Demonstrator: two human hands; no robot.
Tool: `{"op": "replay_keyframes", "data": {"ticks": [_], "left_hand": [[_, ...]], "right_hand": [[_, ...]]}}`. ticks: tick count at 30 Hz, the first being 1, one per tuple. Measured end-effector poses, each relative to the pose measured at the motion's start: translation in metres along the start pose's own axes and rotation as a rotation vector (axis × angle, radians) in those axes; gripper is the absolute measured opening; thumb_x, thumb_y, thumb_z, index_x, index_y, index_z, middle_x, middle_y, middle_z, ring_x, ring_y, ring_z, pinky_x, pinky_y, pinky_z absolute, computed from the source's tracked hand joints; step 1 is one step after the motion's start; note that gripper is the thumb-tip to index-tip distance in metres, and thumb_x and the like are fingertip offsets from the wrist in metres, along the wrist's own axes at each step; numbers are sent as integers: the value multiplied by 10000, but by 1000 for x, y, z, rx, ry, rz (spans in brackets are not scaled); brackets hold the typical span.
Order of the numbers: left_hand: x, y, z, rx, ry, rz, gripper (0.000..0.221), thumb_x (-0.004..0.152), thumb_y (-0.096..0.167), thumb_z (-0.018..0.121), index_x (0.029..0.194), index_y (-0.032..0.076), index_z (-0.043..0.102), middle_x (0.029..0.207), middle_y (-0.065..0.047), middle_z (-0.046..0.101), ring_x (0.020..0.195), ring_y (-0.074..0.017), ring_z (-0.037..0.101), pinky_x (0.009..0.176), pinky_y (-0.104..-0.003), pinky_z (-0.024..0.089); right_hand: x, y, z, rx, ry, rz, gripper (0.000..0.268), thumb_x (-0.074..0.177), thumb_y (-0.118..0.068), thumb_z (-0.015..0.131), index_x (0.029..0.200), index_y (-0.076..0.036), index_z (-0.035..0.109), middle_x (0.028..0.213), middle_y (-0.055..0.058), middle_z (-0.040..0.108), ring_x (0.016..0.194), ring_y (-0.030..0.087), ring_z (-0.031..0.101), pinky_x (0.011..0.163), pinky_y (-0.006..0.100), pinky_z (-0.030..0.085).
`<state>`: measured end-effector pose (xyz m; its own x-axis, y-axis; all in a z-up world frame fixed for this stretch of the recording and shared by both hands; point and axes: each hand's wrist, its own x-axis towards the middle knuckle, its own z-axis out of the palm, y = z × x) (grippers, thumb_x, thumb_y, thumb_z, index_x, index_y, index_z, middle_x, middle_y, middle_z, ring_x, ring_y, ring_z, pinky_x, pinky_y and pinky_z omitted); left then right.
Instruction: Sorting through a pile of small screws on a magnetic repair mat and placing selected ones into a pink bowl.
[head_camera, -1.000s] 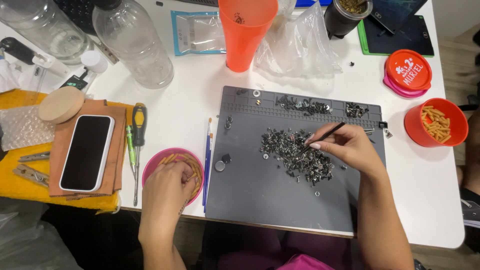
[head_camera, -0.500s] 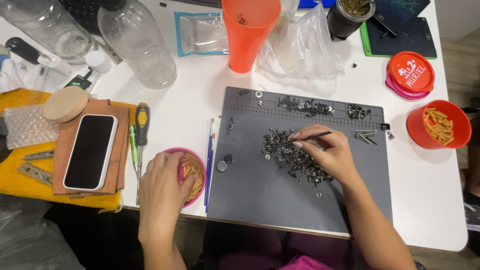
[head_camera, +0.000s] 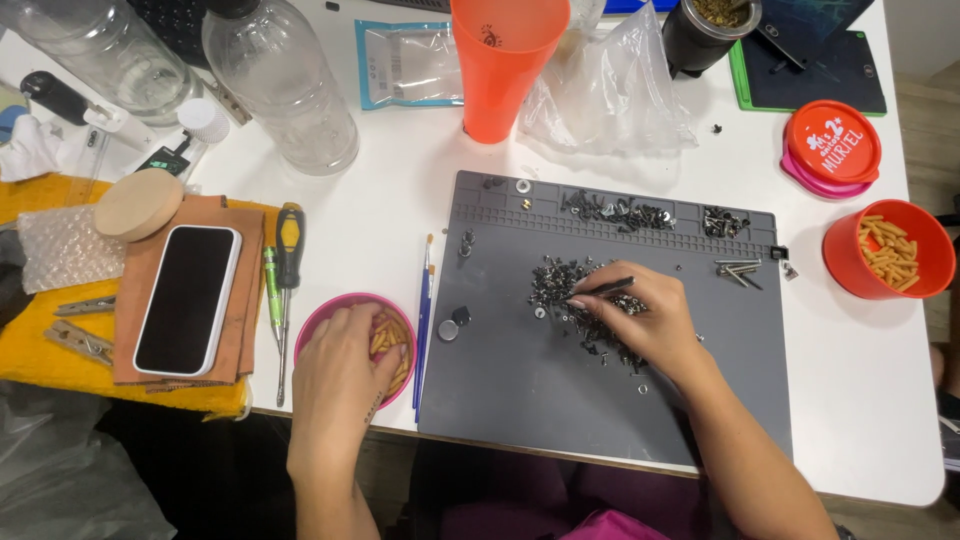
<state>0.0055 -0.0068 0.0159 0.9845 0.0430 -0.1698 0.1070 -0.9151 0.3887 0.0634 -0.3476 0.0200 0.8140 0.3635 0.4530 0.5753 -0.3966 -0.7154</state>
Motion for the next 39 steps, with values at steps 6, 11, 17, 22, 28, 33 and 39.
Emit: {"op": "replay_keyframes", "data": {"ticks": [6,11,17,22,28,33,39], "left_hand": [[1,0,4,29,-17,11,329,911,278,749,1180,115,651,1105,-85,698,1044,-305,653,812,-459,562],[2,2,5,37,-37,-2,267,920,270,741,1122,116,660,1071,-70,695,1038,-286,651,791,-451,561],[2,6,-1,11,-52,-25,299,916,273,739,1157,112,665,1118,-67,709,1054,-290,660,823,-459,557],[4,10,1,23,-64,-72,273,927,270,722,1153,137,647,1149,-53,675,1070,-275,640,758,-460,559],[4,13,-1,8,-90,-77,262,932,288,718,1148,154,653,1078,-41,662,1057,-257,625,758,-457,548],[4,11,0,7,-102,-105,265,915,324,754,1091,151,654,1087,5,700,1038,-209,654,748,-427,569],[5,12,-1,9,-98,-119,215,916,321,758,992,161,636,981,9,676,965,-203,655,720,-415,548]], "right_hand": [[-5,12,3,-8,-4,-36,161,895,-50,826,961,-68,680,929,54,767,865,194,742,837,291,601],[-6,15,5,-1,-3,-35,122,927,-35,790,955,-66,676,911,52,766,815,171,739,789,266,595],[-4,22,-11,71,135,57,79,948,-97,779,946,-54,712,891,70,763,791,145,730,693,224,583],[-9,49,-57,104,487,293,104,991,-16,776,996,-12,672,910,130,755,850,188,760,780,263,634],[-28,108,-116,-76,875,287,157,1065,-67,789,1018,-2,654,892,152,729,805,242,777,769,341,691],[-41,133,-125,-224,886,323,214,1070,-60,830,972,6,652,816,138,721,732,217,767,698,296,650],[-47,150,-124,-340,840,378,297,1062,-127,879,909,-14,651,793,107,740,710,195,770,658,283,571]]}}
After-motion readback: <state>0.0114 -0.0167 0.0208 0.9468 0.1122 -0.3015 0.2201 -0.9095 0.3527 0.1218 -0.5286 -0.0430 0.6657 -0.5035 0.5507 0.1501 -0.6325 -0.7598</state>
